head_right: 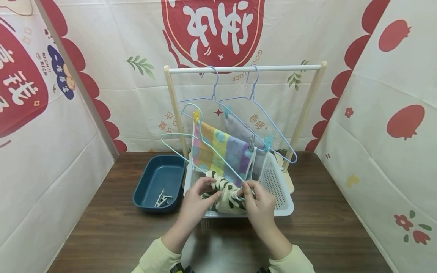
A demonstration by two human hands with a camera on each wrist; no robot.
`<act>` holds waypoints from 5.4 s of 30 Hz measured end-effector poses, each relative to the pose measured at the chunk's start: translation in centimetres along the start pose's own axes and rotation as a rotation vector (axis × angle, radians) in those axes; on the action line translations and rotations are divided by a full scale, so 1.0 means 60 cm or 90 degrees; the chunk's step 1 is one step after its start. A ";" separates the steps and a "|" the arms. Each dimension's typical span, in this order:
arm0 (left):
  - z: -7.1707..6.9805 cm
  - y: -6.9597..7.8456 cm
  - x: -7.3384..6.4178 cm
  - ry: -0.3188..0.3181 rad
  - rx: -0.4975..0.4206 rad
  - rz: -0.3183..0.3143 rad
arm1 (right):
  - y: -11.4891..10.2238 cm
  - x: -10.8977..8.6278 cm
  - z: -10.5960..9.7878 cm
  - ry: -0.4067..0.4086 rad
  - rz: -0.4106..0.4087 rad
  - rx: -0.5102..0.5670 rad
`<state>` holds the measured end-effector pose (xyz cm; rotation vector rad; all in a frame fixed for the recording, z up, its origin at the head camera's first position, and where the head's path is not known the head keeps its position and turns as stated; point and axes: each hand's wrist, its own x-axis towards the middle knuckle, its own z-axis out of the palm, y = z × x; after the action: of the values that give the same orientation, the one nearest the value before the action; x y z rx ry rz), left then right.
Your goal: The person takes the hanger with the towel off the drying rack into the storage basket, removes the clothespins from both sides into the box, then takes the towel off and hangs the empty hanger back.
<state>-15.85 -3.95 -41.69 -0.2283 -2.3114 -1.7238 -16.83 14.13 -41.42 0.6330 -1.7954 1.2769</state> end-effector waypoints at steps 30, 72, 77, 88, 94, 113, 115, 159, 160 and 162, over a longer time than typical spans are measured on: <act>0.015 0.021 -0.009 0.055 0.147 0.071 | -0.002 -0.014 0.031 0.023 -0.061 -0.080; 0.002 0.010 -0.002 0.100 0.109 0.099 | -0.008 -0.027 0.016 0.008 0.022 -0.009; -0.003 0.008 -0.001 0.087 0.100 0.094 | -0.003 -0.024 0.012 0.021 -0.002 0.004; 0.000 0.003 0.003 0.078 0.077 0.090 | -0.003 -0.018 0.003 0.037 0.018 0.019; -0.004 0.000 0.006 0.090 0.086 0.079 | -0.007 -0.013 0.000 0.054 0.008 0.023; -0.003 0.004 0.004 0.069 0.034 0.126 | -0.009 -0.016 -0.005 0.150 0.111 0.086; -0.002 0.004 0.002 0.061 0.028 0.138 | -0.009 -0.014 -0.006 0.161 0.112 0.080; -0.036 -0.049 0.011 0.091 0.065 0.080 | 0.012 0.011 -0.077 0.275 0.075 0.076; -0.036 -0.052 0.013 0.092 0.066 0.077 | 0.012 0.011 -0.078 0.277 0.075 0.079; -0.037 -0.057 0.015 0.095 0.065 0.071 | 0.014 0.011 -0.081 0.278 0.072 0.085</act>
<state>-17.42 -7.10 -43.94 -0.1979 -2.2264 -1.5119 -16.21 18.98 -40.57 0.2938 -1.4098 1.4898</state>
